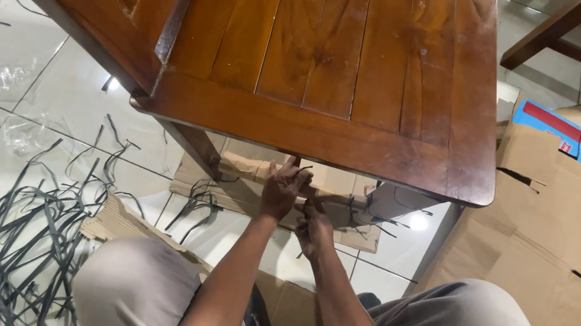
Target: Wrapping wooden chair legs with cardboard and securing them with plastic ties for protection.
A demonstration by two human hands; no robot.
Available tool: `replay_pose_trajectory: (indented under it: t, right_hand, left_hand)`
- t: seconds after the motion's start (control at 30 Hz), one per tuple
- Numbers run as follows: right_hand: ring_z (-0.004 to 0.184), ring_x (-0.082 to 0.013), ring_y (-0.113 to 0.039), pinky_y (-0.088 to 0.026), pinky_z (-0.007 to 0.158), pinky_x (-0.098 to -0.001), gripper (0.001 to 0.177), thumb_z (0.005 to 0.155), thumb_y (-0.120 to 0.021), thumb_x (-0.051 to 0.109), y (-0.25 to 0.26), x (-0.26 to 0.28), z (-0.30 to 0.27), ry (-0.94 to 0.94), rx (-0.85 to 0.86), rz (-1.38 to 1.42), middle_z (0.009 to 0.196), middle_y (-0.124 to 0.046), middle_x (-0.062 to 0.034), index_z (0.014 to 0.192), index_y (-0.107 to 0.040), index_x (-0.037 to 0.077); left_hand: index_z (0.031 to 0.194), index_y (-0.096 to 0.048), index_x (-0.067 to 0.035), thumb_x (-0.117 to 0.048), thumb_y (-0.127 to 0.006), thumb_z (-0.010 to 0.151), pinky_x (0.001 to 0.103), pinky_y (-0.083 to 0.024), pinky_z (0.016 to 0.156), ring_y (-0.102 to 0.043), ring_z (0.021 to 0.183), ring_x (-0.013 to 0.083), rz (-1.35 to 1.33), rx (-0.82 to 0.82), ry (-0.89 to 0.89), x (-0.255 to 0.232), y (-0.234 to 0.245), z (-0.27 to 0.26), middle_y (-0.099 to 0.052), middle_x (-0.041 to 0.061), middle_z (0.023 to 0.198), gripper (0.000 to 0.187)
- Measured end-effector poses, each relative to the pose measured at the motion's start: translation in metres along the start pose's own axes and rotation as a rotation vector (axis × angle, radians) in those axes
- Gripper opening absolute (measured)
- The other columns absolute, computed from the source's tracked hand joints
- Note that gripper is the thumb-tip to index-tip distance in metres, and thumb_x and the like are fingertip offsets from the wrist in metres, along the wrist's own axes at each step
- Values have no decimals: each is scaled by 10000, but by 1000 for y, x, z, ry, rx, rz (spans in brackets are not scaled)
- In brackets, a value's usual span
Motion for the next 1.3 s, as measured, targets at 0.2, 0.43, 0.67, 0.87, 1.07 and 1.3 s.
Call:
replay_pose_trajectory:
  t: [0.2,0.43,0.67,0.87,1.07,1.3]
  right_hand:
    - [601,-44,-474,-379,442,-130,439,971,-549,91,-15,31,-33,56,-95,-162,1076,-679,-137,1400,-524,0]
    - [550,-65,-425,-368,419,-157,395,1014,-582,161,-17,26,-8,49,-141,-203,1044,-708,-144,1369,-550,-10]
    - [571,-84,-478,-367,438,-190,324,1030,-600,214,-25,17,-11,-6,-92,-269,894,-695,-90,1292,-591,24]
    - [593,-121,-529,-431,486,-201,290,996,-598,195,-28,14,-31,194,-154,-418,815,-697,-144,1182,-682,-10]
    - [602,-176,-650,-514,555,-297,276,985,-584,285,-36,36,-64,328,-286,-721,740,-748,-103,990,-765,77]
    - [596,-160,-652,-522,548,-269,232,975,-624,269,-37,61,-67,317,-284,-637,741,-759,-106,968,-764,83]
  left_hand:
    - [920,-789,-243,-432,-637,1020,522,-104,1279,-543,1382,232,-40,29,41,11,2,2,-783,61,1077,262]
    - [945,-795,-218,-394,-632,1033,541,-113,1267,-574,1351,218,-54,28,26,6,6,5,-784,21,892,256]
    - [941,-798,-235,-391,-641,1030,511,-91,1278,-640,1267,166,-78,16,41,21,1,5,-788,-26,824,238]
    - [924,-797,-198,-366,-644,1030,482,-69,1286,-650,1255,198,-130,18,58,14,4,3,-786,25,797,251]
    - [928,-803,-204,-387,-659,1023,493,-57,1284,-653,1251,210,-108,46,27,14,5,1,-796,21,858,251]
    - [964,-806,-187,-356,-708,996,548,-191,1258,-686,1190,244,-9,25,-60,19,7,-3,-798,40,963,197]
Point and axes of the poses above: each hand's wrist, its own z-axis towards the middle knuckle, its own y-axis out of the back of the hand, x = y × z, the point moved 4 cm from there along z, towards the middle knuckle
